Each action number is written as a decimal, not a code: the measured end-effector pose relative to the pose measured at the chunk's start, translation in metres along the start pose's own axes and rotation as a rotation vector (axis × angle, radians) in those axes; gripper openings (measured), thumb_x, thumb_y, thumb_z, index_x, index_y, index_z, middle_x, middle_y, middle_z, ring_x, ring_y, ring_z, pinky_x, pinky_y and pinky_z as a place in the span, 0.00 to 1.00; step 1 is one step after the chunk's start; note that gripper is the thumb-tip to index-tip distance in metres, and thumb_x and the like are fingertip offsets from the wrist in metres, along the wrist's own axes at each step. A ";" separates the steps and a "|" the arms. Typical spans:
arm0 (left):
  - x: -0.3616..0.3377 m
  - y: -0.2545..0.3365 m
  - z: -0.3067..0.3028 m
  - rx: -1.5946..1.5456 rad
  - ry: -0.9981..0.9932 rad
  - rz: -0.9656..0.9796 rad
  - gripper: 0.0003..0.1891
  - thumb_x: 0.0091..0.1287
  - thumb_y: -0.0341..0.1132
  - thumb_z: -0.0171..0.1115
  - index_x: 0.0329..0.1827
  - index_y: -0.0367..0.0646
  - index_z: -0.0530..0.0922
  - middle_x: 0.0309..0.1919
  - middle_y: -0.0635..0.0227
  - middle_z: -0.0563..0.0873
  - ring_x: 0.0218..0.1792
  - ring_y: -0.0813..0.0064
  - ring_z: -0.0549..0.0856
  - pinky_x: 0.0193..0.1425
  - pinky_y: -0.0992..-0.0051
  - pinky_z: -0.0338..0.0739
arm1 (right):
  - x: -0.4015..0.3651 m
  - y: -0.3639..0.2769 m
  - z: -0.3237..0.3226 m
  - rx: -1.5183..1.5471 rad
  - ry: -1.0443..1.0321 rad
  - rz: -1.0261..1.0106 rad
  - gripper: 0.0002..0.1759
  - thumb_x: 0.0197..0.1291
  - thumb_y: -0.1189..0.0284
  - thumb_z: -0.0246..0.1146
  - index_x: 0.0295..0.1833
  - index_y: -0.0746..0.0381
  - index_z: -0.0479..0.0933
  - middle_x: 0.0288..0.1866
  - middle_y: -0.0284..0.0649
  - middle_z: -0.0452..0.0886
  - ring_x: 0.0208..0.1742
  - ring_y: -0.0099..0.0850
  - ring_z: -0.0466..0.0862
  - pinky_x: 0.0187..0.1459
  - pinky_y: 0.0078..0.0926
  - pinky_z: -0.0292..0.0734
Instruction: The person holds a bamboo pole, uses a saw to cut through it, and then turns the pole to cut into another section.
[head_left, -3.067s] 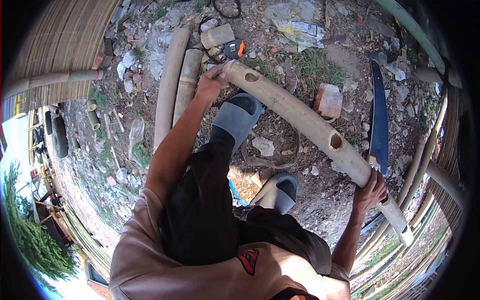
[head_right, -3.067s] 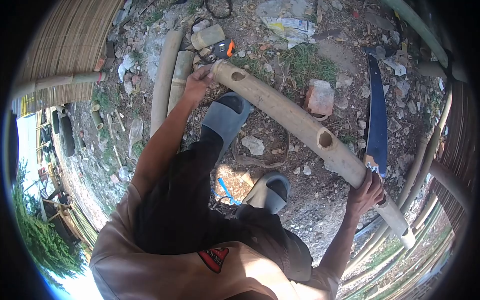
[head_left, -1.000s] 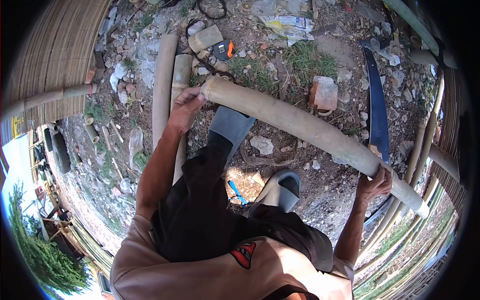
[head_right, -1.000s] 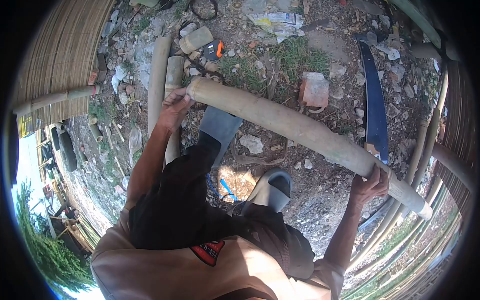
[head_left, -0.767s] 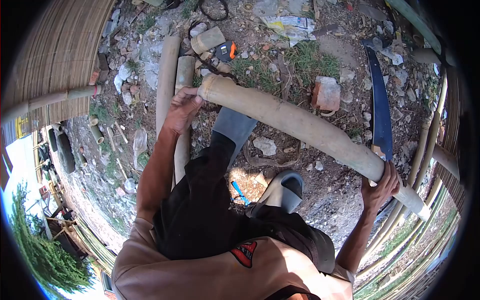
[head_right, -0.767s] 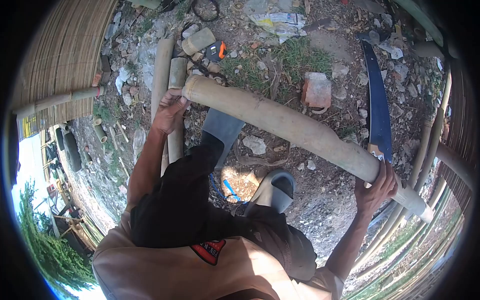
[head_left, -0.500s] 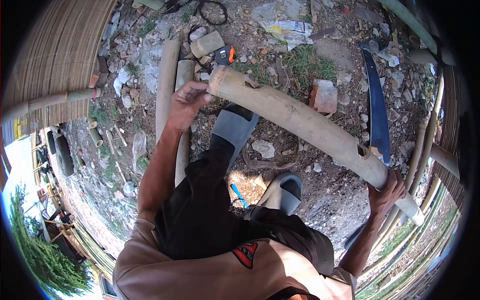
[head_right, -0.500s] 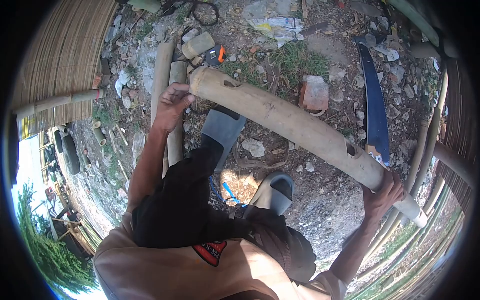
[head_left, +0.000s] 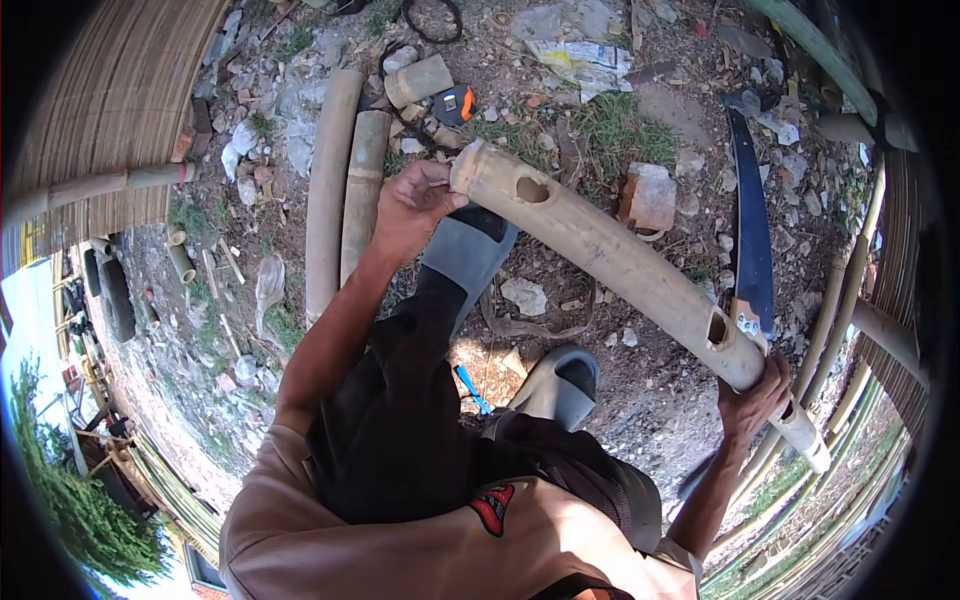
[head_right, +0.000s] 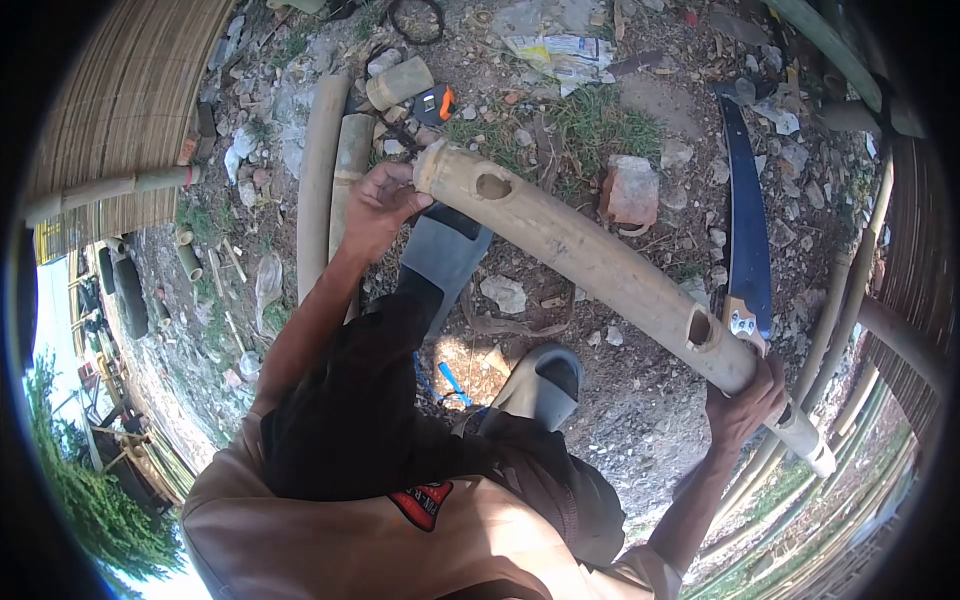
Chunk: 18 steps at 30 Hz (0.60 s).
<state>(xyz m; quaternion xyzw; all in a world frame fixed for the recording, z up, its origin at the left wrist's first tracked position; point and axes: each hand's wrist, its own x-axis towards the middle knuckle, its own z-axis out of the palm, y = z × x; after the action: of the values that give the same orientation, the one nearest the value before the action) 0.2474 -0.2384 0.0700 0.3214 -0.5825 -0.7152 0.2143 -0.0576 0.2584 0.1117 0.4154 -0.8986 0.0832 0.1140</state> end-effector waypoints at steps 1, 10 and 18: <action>0.001 -0.002 0.000 0.009 0.023 0.015 0.17 0.64 0.12 0.69 0.53 0.35 0.78 0.53 0.64 0.87 0.57 0.73 0.87 0.66 0.71 0.83 | -0.002 0.004 0.001 0.000 -0.002 -0.001 0.52 0.45 0.54 0.84 0.73 0.61 0.68 0.63 0.49 0.76 0.65 0.52 0.76 0.65 0.55 0.65; 0.010 0.009 0.009 0.060 -0.031 0.001 0.22 0.64 0.14 0.71 0.59 0.35 0.78 0.54 0.64 0.88 0.58 0.72 0.86 0.67 0.70 0.83 | -0.031 -0.029 0.029 -0.348 0.335 0.110 0.33 0.50 0.70 0.83 0.62 0.57 0.78 0.53 0.38 0.78 0.56 0.41 0.81 0.57 0.48 0.76; 0.003 0.012 0.004 0.258 0.022 -0.224 0.28 0.72 0.23 0.70 0.74 0.37 0.75 0.55 0.62 0.89 0.54 0.76 0.87 0.63 0.72 0.83 | -0.057 -0.023 0.050 -0.302 0.306 0.157 0.37 0.45 0.69 0.85 0.63 0.55 0.79 0.56 0.35 0.77 0.58 0.38 0.78 0.57 0.43 0.63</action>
<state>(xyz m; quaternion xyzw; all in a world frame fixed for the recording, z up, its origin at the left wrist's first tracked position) 0.2416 -0.2401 0.0811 0.4171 -0.6274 -0.6504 0.0966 -0.0106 0.2726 0.0491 0.3051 -0.9026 0.0182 0.3030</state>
